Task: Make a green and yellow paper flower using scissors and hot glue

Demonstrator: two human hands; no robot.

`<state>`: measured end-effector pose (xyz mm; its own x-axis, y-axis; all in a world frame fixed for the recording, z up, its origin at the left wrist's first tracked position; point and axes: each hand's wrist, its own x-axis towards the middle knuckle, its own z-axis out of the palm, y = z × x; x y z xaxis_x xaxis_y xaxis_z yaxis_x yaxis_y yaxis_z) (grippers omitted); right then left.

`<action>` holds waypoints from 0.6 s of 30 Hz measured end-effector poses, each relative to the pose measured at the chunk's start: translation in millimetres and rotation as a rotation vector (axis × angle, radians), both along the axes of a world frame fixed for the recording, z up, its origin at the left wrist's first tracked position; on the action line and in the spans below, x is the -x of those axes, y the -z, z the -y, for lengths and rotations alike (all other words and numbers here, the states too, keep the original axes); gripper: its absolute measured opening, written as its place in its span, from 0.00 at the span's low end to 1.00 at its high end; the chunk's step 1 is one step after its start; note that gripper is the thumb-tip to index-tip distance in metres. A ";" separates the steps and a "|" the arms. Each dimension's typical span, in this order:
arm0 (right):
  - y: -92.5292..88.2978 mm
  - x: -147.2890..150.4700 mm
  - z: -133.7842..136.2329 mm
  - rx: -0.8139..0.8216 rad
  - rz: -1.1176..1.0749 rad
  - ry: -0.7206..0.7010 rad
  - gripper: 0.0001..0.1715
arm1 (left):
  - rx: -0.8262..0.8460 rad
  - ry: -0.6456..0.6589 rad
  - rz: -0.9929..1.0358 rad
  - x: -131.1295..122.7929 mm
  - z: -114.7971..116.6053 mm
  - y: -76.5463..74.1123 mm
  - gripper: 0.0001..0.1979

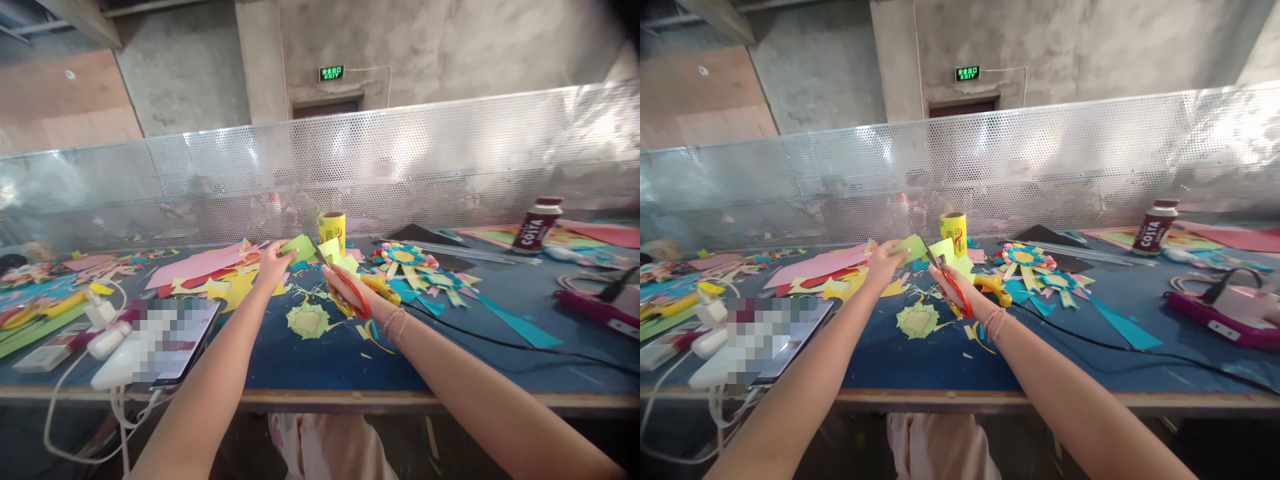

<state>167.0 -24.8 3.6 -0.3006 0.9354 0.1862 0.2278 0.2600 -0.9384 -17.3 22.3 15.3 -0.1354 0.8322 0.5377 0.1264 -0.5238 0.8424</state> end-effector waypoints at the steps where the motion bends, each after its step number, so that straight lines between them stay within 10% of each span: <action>1: -1.4 0.1 1.5 0.004 0.015 -0.006 0.24 | -0.004 -0.005 -0.003 0.0 0.1 -0.2 0.17; 18: 0.8 -1.6 -1.3 -0.149 0.094 0.007 0.23 | -0.013 -0.090 0.015 -3.0 4.3 -5.0 0.14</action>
